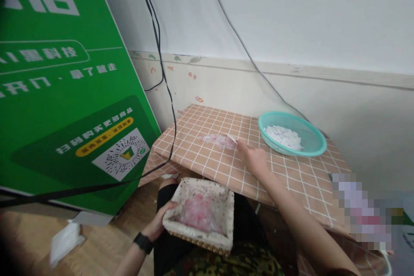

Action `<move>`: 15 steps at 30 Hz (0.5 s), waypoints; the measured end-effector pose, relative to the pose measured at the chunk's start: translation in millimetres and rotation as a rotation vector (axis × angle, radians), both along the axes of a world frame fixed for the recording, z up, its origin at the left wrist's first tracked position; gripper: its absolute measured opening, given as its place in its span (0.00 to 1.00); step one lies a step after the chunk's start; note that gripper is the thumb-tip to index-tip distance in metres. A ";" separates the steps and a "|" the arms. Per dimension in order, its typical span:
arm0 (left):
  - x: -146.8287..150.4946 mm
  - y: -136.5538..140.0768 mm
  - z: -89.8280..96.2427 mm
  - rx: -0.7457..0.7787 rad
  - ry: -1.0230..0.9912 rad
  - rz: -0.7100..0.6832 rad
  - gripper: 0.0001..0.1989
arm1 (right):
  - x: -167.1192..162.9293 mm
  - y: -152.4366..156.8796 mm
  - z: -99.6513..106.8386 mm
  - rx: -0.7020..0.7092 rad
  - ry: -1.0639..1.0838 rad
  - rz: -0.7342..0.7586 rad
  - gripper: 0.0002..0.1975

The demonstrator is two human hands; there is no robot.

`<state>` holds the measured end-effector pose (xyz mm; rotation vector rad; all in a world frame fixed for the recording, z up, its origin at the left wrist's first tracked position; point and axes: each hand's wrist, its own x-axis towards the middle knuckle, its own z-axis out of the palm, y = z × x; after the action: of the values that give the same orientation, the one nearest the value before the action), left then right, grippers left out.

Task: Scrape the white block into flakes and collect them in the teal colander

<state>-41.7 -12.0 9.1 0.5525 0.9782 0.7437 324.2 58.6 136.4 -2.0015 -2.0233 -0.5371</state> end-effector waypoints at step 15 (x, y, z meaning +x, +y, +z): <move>0.9 7.5 -14.7 0.061 -0.033 0.019 0.11 | -119.5 69.0 39.4 0.029 0.581 0.360 0.18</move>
<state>-40.8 -4.5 -5.6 0.5824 0.9337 0.7995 204.7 127.6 175.8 -1.4839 -1.9044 0.0868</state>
